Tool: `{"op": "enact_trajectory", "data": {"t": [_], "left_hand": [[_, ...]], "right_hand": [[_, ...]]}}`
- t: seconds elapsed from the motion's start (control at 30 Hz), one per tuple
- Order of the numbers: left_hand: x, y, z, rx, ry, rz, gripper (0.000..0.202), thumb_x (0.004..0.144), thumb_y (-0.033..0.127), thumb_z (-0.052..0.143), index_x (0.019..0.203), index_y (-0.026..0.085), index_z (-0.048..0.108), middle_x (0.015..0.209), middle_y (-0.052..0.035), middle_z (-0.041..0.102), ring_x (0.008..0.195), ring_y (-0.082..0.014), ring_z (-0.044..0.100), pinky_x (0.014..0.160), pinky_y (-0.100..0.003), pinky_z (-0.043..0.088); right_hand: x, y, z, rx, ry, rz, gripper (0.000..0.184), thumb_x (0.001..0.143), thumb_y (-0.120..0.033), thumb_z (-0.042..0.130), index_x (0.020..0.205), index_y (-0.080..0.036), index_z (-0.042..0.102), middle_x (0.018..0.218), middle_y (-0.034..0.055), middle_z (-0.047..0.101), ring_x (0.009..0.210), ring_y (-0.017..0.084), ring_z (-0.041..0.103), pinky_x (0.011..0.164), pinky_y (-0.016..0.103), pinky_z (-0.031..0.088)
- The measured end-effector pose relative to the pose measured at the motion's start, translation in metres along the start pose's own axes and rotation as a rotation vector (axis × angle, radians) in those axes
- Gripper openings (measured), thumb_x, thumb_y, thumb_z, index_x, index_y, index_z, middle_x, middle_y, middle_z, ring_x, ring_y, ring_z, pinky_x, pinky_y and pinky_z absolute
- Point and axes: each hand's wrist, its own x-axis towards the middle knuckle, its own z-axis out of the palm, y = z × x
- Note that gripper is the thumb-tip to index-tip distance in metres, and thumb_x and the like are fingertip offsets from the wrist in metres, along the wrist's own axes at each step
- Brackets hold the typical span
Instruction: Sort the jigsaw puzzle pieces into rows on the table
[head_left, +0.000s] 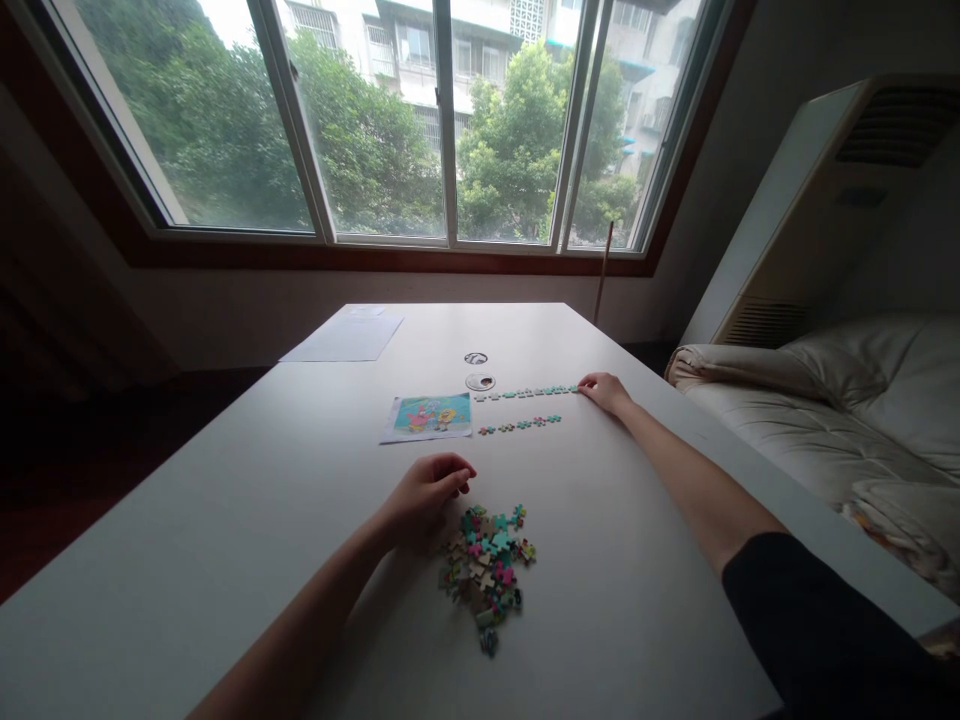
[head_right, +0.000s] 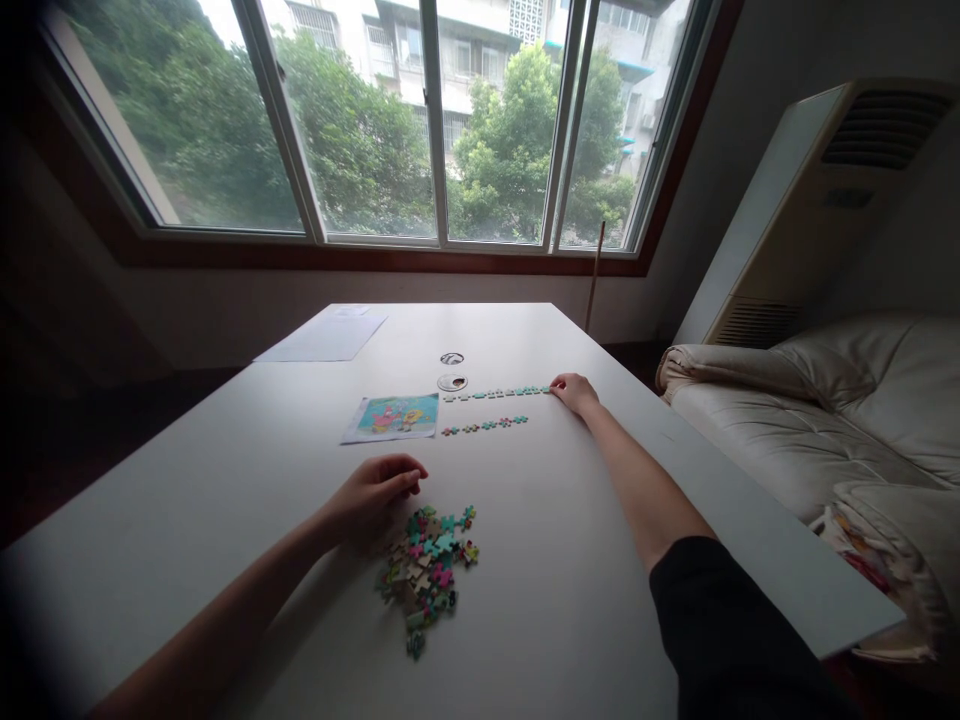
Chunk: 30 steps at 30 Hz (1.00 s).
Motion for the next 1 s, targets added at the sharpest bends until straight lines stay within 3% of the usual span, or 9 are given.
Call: {"op": "enact_trajectory", "data": {"t": [0.37, 0.6, 0.73, 0.87, 1.0], "left_hand": [[0.000, 0.000, 0.001, 0.019, 0.011, -0.002, 0.022, 0.071, 0.035, 0.055, 0.076, 0.014, 0.062, 0.061, -0.0012, 0.060, 0.059, -0.0134, 0.053, 0.053, -0.022, 0.038], [-0.001, 0.001, 0.002, 0.039, 0.006, -0.006, 0.022, 0.072, 0.035, 0.054, 0.077, 0.015, 0.061, 0.062, -0.0008, 0.060, 0.059, -0.0131, 0.052, 0.053, -0.022, 0.037], [0.000, 0.002, 0.002, 0.056, -0.007, -0.006, 0.023, 0.072, 0.035, 0.053, 0.077, 0.014, 0.060, 0.064, -0.0014, 0.059, 0.059, -0.0127, 0.052, 0.053, -0.022, 0.037], [-0.001, 0.009, -0.007, 0.092, -0.055, 0.003, 0.025, 0.072, 0.036, 0.052, 0.080, 0.013, 0.061, 0.065, -0.0023, 0.060, 0.060, -0.0134, 0.052, 0.054, -0.022, 0.038], [-0.011, 0.024, -0.024, 0.539, -0.145, 0.097, 0.027, 0.075, 0.036, 0.047, 0.083, 0.016, 0.063, 0.069, -0.0018, 0.061, 0.061, -0.0140, 0.051, 0.055, -0.023, 0.038]], "right_hand": [[0.005, -0.001, -0.003, 0.017, -0.034, -0.003, 0.013, 0.070, -0.027, 0.063, 0.079, -0.019, 0.070, 0.076, 0.0026, 0.067, 0.068, 0.013, 0.058, 0.064, 0.021, 0.041], [-0.011, -0.011, -0.011, 0.027, 0.067, 0.016, 0.019, 0.074, -0.024, 0.056, 0.086, -0.016, 0.067, 0.079, 0.0056, 0.065, 0.072, 0.016, 0.058, 0.066, 0.024, 0.041], [-0.029, -0.037, -0.017, 0.076, 0.117, -0.029, 0.023, 0.079, -0.026, 0.049, 0.092, -0.015, 0.065, 0.082, 0.0063, 0.064, 0.071, 0.015, 0.057, 0.066, 0.025, 0.041], [-0.060, -0.078, -0.020, 0.135, 0.041, -0.178, 0.021, 0.079, -0.027, 0.051, 0.093, -0.019, 0.064, 0.076, 0.0014, 0.064, 0.062, 0.011, 0.056, 0.061, 0.022, 0.041], [-0.101, -0.115, -0.024, 0.180, -0.098, -0.360, 0.015, 0.078, -0.027, 0.053, 0.083, -0.021, 0.066, 0.072, -0.0009, 0.063, 0.057, 0.009, 0.053, 0.056, 0.019, 0.039]]}}
